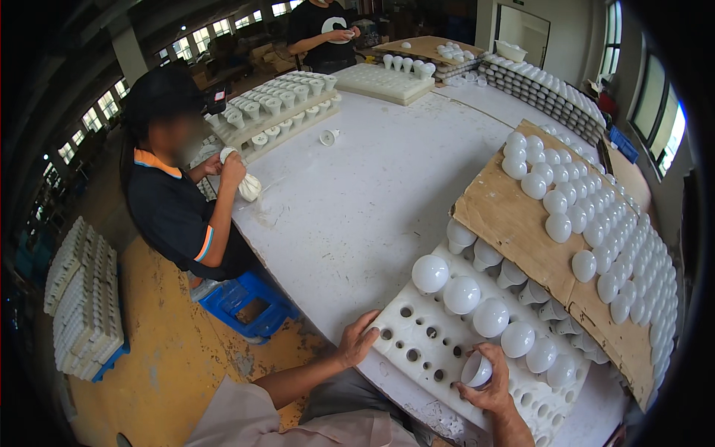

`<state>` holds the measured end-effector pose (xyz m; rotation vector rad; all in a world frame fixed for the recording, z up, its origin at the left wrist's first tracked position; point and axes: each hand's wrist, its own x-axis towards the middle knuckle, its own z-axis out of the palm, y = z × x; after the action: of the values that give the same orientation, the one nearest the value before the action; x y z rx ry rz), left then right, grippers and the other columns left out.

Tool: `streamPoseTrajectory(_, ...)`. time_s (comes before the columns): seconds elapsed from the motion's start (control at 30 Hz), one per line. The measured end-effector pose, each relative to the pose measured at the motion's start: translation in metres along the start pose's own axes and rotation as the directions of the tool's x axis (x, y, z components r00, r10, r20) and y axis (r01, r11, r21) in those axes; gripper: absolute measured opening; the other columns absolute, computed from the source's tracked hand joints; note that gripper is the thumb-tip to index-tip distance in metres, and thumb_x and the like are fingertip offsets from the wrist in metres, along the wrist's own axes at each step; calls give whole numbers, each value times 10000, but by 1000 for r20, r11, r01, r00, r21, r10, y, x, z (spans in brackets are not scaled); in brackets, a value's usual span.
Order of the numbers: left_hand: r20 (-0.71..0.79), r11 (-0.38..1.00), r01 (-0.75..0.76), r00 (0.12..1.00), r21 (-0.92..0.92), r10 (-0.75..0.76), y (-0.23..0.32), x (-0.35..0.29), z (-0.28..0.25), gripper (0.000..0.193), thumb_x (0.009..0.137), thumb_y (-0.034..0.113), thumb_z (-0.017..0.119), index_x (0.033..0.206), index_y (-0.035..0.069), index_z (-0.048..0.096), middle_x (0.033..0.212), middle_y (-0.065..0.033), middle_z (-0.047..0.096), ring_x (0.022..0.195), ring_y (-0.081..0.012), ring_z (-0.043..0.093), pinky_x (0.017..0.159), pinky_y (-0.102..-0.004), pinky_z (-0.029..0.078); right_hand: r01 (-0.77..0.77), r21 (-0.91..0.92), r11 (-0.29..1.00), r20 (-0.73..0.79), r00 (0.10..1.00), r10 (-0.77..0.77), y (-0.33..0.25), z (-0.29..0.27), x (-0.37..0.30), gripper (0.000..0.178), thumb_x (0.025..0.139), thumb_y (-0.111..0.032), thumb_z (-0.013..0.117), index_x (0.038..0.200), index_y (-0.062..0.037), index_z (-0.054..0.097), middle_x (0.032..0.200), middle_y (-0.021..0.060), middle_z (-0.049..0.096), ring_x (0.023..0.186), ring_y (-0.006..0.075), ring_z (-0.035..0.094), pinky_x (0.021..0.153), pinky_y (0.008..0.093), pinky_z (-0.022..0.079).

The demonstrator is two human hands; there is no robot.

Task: The person assembles light bulbs by pressing bulb covers onto bulb bodies by hand and placing the assembled bulbs into slots on a foam tray.

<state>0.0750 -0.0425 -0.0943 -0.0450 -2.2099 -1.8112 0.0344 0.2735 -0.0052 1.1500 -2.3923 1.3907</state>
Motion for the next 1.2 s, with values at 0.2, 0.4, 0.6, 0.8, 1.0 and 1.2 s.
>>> streamPoseTrajectory(0.2,8,1000,28,1000,2,-28,1,-1,-1,444,943,237,517,1279,-49,466,1147,-175,602,1050,-216,577,914,-311,437,32,17,999,-1,999,-32,2,-2,0,812,516,-85,846,1227,-13,462,1061,183,575,949,326,575,839,418,462)
streamPoseTrajectory(0.4,11,1000,23,1000,-1,-23,-2,0,0,442,938,221,514,1279,-56,466,1156,-181,603,1062,-221,576,922,-316,435,20,59,998,-6,1000,-19,3,-3,-3,805,524,-106,847,1229,-12,469,1065,185,584,944,326,584,838,412,469)
streamPoseTrajectory(0.6,9,999,50,999,-19,-50,1,0,-2,431,937,202,510,1278,-59,466,1147,-177,609,1056,-203,573,922,-312,435,-33,110,993,-18,999,35,3,-4,-5,805,532,-146,846,1234,-5,479,1104,200,589,979,333,587,859,409,472)
streamPoseTrajectory(0.8,6,996,56,998,-70,-56,-2,1,-1,420,944,195,496,1274,-62,468,1148,-167,609,1057,-198,571,922,-304,434,-41,99,994,-17,999,42,2,-3,-5,785,540,-148,848,1219,6,484,1104,202,588,995,333,584,868,409,468)
streamPoseTrajectory(1.0,22,994,91,996,-59,-90,-2,0,-2,430,943,195,497,1289,-56,456,1164,-165,600,1068,-194,566,924,-305,434,-33,60,998,11,999,33,4,-2,-5,823,550,-181,824,1267,-32,448,1098,204,577,975,322,579,853,412,460)
streamPoseTrajectory(1.2,22,995,60,998,-78,-59,-1,1,0,432,944,203,510,1291,-49,459,1155,-156,601,1055,-183,567,919,-302,437,-28,49,998,16,1000,27,3,-3,-5,796,512,-134,844,1210,-6,484,1102,206,579,987,347,582,855,411,469)
